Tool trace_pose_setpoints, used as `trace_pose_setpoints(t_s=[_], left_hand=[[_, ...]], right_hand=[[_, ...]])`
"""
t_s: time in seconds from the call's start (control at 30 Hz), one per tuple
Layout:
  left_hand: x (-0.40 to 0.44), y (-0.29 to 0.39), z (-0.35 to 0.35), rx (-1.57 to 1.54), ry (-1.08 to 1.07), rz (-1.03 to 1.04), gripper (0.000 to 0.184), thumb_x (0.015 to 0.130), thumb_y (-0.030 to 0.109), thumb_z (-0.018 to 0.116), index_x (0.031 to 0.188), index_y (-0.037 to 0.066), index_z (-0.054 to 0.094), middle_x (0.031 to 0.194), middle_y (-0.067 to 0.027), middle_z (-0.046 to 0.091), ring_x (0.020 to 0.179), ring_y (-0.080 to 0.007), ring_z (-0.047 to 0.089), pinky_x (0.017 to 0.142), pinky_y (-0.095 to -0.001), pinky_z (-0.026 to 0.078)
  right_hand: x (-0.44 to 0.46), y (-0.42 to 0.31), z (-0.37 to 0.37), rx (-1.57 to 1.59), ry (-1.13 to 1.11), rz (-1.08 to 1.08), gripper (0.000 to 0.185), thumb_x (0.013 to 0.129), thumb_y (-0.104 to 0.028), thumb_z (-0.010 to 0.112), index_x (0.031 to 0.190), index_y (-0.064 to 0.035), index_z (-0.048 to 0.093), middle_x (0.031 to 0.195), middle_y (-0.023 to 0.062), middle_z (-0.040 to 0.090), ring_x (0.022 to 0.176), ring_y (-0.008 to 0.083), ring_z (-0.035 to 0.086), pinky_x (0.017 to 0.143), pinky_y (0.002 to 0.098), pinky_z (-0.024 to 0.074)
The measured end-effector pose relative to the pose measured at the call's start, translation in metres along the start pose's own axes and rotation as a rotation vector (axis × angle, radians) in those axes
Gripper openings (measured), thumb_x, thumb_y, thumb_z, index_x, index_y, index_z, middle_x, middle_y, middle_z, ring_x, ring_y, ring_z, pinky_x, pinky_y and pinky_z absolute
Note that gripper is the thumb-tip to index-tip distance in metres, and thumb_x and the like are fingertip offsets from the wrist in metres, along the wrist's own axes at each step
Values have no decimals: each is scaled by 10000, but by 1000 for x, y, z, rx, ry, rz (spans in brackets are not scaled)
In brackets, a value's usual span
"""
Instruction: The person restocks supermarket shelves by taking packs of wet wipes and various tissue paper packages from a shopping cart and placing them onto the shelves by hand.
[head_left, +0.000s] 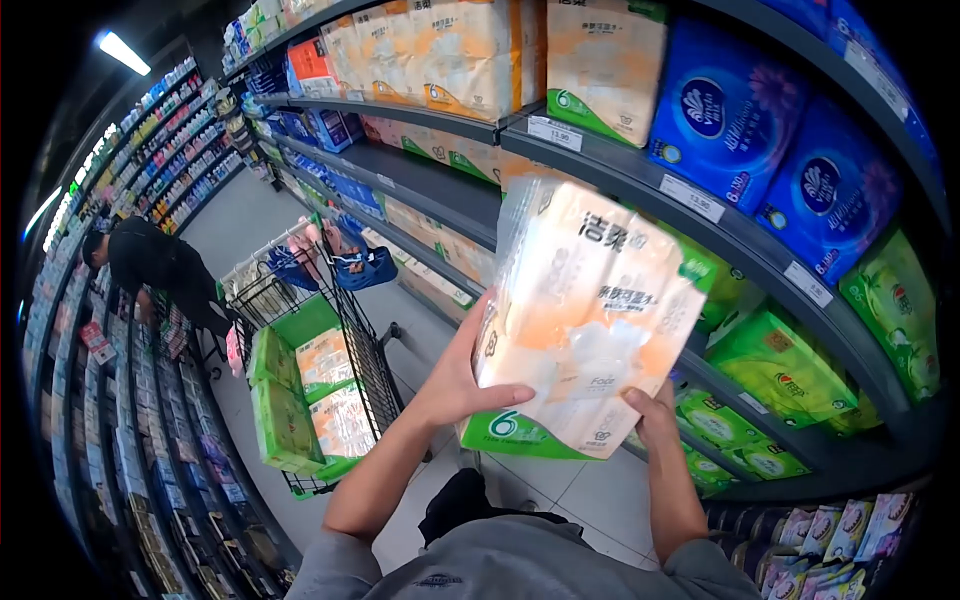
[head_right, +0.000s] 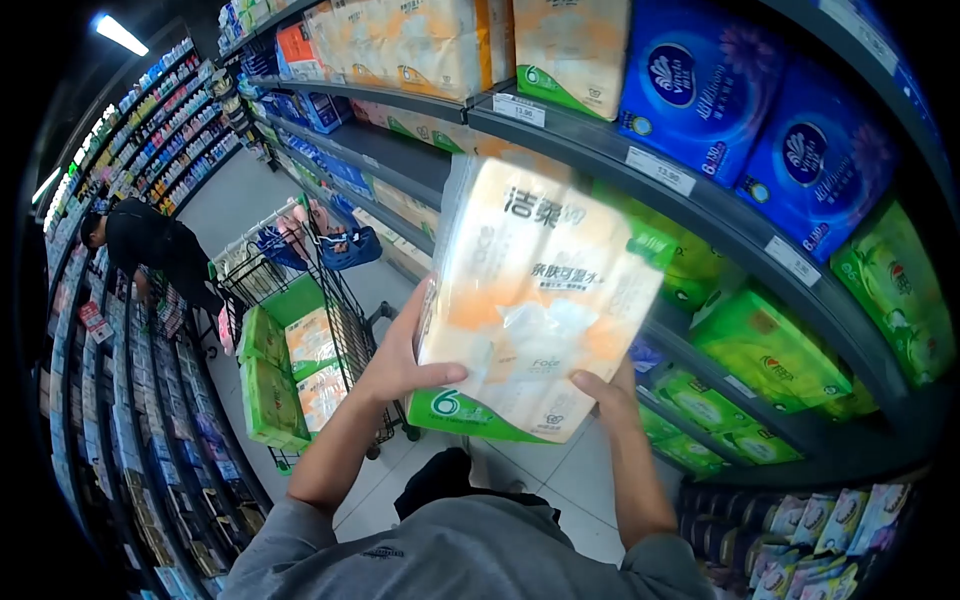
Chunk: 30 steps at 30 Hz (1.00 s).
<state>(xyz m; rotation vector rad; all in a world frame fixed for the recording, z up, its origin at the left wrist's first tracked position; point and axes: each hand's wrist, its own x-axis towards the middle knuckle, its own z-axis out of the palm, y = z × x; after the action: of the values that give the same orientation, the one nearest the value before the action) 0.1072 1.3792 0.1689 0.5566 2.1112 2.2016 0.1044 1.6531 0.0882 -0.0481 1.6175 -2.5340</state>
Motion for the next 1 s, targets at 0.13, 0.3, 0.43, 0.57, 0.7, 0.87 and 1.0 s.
trace_pose_setpoints(t_s=[0.13,0.3,0.43,0.57,0.7,0.87,1.0], left_hand=[[51,4,-36,-11,-25,100,1141,608,262,857,1448,-37,145,1423,-164,326,1316,-233,320,1083,-342,241],[116,40,-89,-37,-53,277,1132,599,296,863,1441,-23,178,1392,-151,361,1294,-226,345,1073,-352,260],[183,80,-136,6,-144,393,980,619,246,858,1380,-5,294,1250,-131,516,1134,-224,514,954,-345,417],[239,105,-149,274,-107,486,480,605,198,860,994,3,658,923,-83,695,862,-163,653,766,-309,525],[274,108,-139,410,-43,653,434,617,165,852,978,6,672,886,-96,701,817,-160,665,722,-292,535],[305,102,-130,426,-74,689,465,626,91,839,1026,-21,628,938,-104,679,866,-164,642,731,-297,540],[330,90,-131,346,-139,517,455,620,85,835,1008,-41,633,943,-113,683,855,-172,645,740,-296,544]], right_hand=[[41,-37,25,-157,-25,-248,829,643,-258,761,1296,82,379,1170,176,558,1042,258,586,872,339,486],[96,-104,81,-362,-26,-518,825,615,-263,763,1276,78,406,1167,163,560,1042,265,582,878,351,480],[145,-147,126,-607,79,-793,499,609,-232,805,987,33,617,904,89,652,809,184,618,742,301,490],[170,-186,155,-1242,274,-807,209,661,-172,760,797,-19,718,784,58,694,740,161,638,713,282,492],[198,-204,144,-1335,312,-905,111,699,-107,695,790,-82,752,799,69,706,748,170,644,722,293,492],[222,-204,128,-1049,330,-816,185,631,-38,775,806,-9,723,856,82,710,806,154,639,747,279,493],[244,-187,115,-935,359,-838,231,633,-50,803,831,20,707,869,77,701,786,151,629,742,283,489]])
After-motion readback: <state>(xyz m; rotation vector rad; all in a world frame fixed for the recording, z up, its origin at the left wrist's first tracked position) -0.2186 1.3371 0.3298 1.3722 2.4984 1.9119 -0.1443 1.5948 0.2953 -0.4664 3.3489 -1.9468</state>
